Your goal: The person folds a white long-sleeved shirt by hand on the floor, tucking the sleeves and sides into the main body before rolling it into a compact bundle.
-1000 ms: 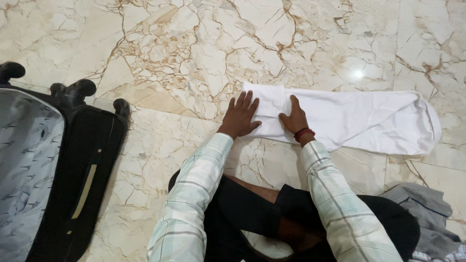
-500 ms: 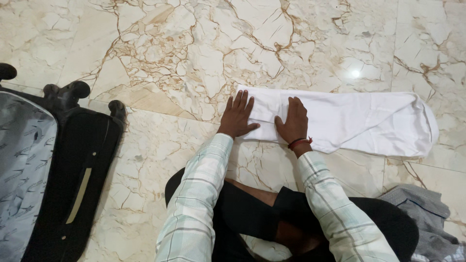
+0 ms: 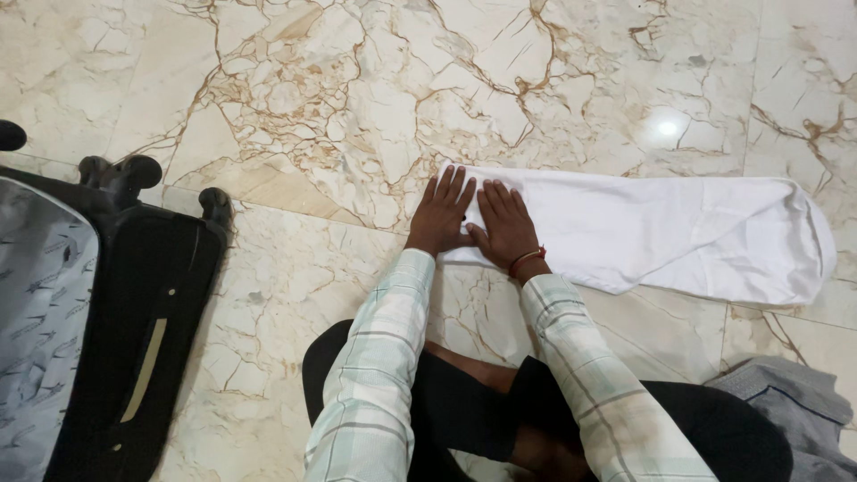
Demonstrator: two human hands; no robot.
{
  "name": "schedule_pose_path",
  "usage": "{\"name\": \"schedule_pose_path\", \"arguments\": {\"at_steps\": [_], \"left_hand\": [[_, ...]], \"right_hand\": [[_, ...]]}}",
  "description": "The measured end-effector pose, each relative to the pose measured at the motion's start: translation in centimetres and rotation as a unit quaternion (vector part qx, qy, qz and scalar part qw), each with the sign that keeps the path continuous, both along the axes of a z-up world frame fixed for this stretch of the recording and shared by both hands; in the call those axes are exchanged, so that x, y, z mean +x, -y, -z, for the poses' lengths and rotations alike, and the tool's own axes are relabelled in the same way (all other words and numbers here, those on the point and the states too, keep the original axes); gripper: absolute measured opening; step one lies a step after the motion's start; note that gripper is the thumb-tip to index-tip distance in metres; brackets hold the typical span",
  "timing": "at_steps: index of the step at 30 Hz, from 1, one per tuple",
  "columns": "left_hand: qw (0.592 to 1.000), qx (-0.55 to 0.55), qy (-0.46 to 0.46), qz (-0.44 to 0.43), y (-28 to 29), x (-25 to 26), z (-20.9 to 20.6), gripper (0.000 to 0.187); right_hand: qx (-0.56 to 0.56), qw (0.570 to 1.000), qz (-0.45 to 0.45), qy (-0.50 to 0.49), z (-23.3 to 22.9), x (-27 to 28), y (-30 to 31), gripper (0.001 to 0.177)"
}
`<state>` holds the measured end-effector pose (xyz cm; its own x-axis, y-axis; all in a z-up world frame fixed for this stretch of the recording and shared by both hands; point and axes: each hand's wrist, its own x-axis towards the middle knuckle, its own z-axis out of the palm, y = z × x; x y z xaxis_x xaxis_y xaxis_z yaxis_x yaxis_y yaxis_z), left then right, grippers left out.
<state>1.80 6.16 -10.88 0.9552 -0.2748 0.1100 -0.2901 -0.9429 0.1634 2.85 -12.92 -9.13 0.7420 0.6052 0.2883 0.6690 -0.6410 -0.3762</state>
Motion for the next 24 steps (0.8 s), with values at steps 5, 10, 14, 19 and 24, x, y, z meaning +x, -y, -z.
{"name": "schedule_pose_path", "arguments": {"at_steps": [5, 10, 14, 19, 24], "left_hand": [[0.996, -0.039, -0.059, -0.047, 0.1, 0.0, -1.8, 0.128], [0.996, -0.02, -0.052, -0.063, 0.1, -0.1, -3.0, 0.139], [0.989, 0.026, -0.135, -0.056, -0.5, -0.5, -4.6, 0.162], [0.987, 0.08, -0.132, -0.048, -1.2, -1.4, -5.1, 0.171], [0.97, 0.135, -0.179, -0.094, -1.1, -1.9, -5.2, 0.175]], "right_hand": [[-0.016, 0.999, 0.049, 0.017, 0.6, 0.1, 1.0, 0.071], [-0.015, 0.996, 0.088, 0.017, 0.7, -0.3, 1.3, 0.077], [-0.027, 0.993, 0.108, 0.037, 0.5, -0.7, 2.0, 0.084], [-0.068, 0.991, 0.116, -0.009, -0.1, -1.1, 3.0, 0.105], [-0.09, 0.987, 0.13, -0.012, 0.3, -1.9, 3.8, 0.108]]}}
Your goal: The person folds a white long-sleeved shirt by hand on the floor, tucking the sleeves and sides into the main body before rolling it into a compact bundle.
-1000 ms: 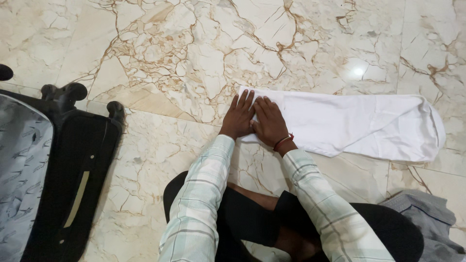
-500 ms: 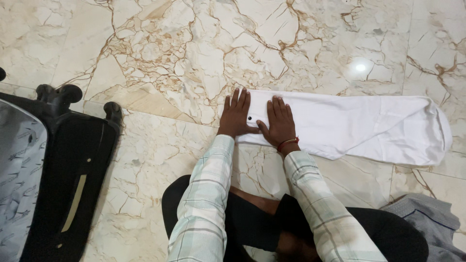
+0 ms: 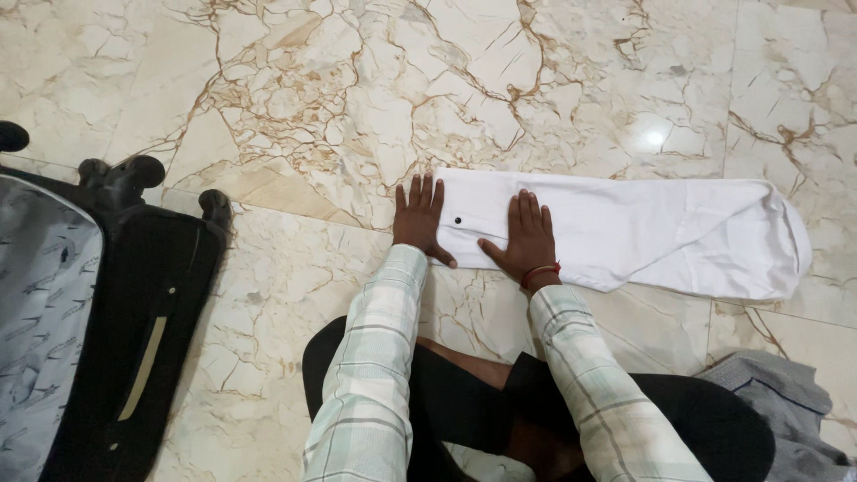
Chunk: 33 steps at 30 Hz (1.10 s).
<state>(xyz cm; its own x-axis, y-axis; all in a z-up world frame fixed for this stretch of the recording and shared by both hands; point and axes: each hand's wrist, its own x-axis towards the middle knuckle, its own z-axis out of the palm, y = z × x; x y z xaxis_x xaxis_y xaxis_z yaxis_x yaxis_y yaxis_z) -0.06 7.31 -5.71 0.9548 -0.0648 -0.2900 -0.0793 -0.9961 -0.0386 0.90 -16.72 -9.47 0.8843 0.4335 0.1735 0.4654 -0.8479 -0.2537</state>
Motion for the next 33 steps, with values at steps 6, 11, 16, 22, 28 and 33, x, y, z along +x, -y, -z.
{"name": "schedule_pose_path", "arguments": {"at_steps": [6, 11, 16, 22, 28, 33], "left_hand": [[0.981, -0.169, 0.024, -0.088, 0.6, 0.6, -1.3, 0.159], [0.921, -0.309, -0.056, -0.229, -0.5, 1.7, 0.4, 0.096], [0.935, -0.28, -0.023, -0.217, -0.6, 3.0, 3.5, 0.075], [0.951, -0.266, 0.089, -0.131, -2.7, 2.7, -2.1, 0.054], [0.96, -0.197, 0.154, -0.125, -3.0, 0.3, -6.5, 0.052], [0.959, -0.141, 0.215, -0.122, -1.3, -0.2, -7.3, 0.035]], "right_hand": [[0.002, 1.0, 0.009, -0.003, 0.8, -0.9, 0.7, 0.107], [0.011, 0.999, 0.026, -0.02, 1.5, -1.2, 0.6, 0.107], [0.047, 0.998, 0.043, -0.019, 2.6, -1.7, -0.7, 0.101], [0.102, 0.987, -0.055, -0.112, 2.9, -0.6, -1.7, 0.088], [0.195, 0.957, -0.087, -0.198, 0.8, -1.1, -1.4, 0.083], [0.267, 0.927, -0.042, -0.259, -0.5, -2.9, -2.3, 0.082]]}}
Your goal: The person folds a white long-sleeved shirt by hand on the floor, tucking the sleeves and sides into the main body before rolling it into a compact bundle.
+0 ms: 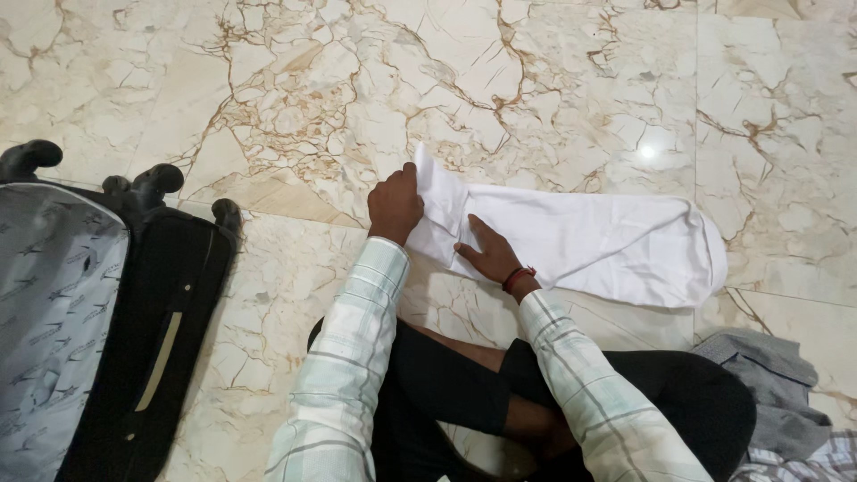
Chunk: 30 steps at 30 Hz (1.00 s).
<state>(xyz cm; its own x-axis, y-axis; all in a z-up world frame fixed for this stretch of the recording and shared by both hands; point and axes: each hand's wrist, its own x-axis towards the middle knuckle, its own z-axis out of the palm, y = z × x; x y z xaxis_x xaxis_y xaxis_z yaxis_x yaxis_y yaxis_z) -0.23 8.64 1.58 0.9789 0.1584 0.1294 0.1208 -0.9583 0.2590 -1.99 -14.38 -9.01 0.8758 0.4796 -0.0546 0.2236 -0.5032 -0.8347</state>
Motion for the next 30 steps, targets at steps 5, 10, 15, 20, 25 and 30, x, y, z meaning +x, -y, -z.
{"name": "schedule_pose_path", "arguments": {"at_steps": [5, 10, 15, 20, 25, 30], "left_hand": [[0.995, -0.069, 0.053, 0.053, 3.6, -1.7, -2.4, 0.046], [0.971, -0.178, 0.087, 0.134, 8.4, -2.9, -4.1, 0.062], [0.935, -0.26, -0.011, 0.239, 10.5, -3.7, -3.3, 0.075], [0.905, -0.315, -0.032, 0.285, 10.2, -3.3, -0.6, 0.062], [0.932, -0.24, 0.015, 0.272, 9.3, -2.9, 1.9, 0.045], [0.969, -0.153, 0.119, 0.152, 9.8, -2.5, 3.7, 0.08]], "right_hand": [[0.01, 0.999, 0.01, -0.049, 0.6, -0.6, -1.0, 0.08], [0.292, 0.939, 0.015, -0.18, 1.7, 0.8, 0.7, 0.078], [0.383, 0.888, 0.047, -0.25, 1.7, 0.9, 5.6, 0.068], [0.493, 0.832, 0.016, -0.253, 2.4, 0.5, 8.9, 0.082], [0.473, 0.814, 0.137, -0.308, 0.5, 0.6, 9.0, 0.068], [0.439, 0.838, 0.128, -0.297, -0.3, 0.4, 8.6, 0.068]]}}
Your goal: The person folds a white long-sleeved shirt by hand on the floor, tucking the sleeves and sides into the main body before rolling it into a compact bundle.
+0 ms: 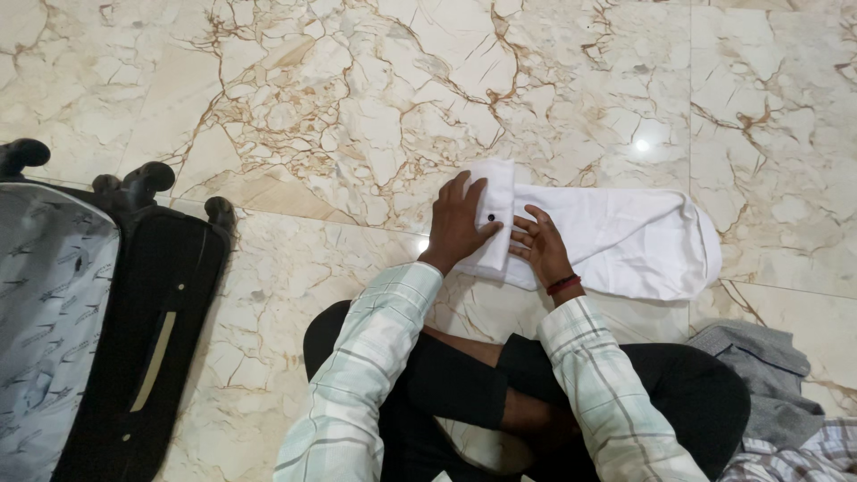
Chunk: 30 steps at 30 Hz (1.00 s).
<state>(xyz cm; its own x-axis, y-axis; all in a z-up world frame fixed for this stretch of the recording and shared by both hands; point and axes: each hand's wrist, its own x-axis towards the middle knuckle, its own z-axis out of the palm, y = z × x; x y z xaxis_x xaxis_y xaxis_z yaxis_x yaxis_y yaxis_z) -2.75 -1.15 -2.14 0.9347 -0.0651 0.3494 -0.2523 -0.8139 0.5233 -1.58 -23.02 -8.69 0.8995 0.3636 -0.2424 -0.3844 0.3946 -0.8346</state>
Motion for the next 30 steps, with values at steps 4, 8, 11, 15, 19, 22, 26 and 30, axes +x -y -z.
{"name": "schedule_pose_path", "arguments": {"at_steps": [4, 8, 11, 15, 19, 22, 26, 30], "left_hand": [[0.998, -0.028, 0.02, 0.043, 0.4, 0.2, 3.2, 0.099], [0.991, -0.085, -0.076, 0.068, 1.5, 0.3, 4.2, 0.1], [0.981, -0.118, -0.109, 0.11, 1.7, 0.0, 3.9, 0.097], [0.981, -0.035, -0.102, 0.16, 1.9, 0.2, 4.5, 0.094], [0.981, 0.054, -0.1, 0.156, 3.5, -0.1, 5.7, 0.091], [0.979, 0.127, -0.107, 0.118, 4.3, -0.3, 6.2, 0.087], [0.978, 0.157, -0.08, 0.108, 3.9, -0.7, 6.3, 0.087], [0.978, 0.161, -0.091, 0.091, 3.3, -0.9, 6.2, 0.098]], "right_hand": [[-0.026, 1.0, 0.004, -0.006, -0.8, -0.1, -0.2, 0.064], [-0.017, 1.0, 0.004, 0.005, -1.2, -0.4, 0.0, 0.06], [-0.045, 0.998, 0.045, 0.007, -0.3, -0.3, 0.3, 0.058], [-0.17, 0.976, 0.13, 0.027, 1.3, 0.2, 1.4, 0.06], [-0.212, 0.961, 0.176, -0.001, 1.8, 0.5, 2.1, 0.068], [-0.277, 0.945, 0.172, 0.038, 2.1, 0.5, 2.2, 0.074], [-0.408, 0.898, 0.142, 0.086, 2.6, 0.0, 2.3, 0.074], [-0.465, 0.87, 0.12, 0.111, 2.7, -0.1, 2.2, 0.079]]}}
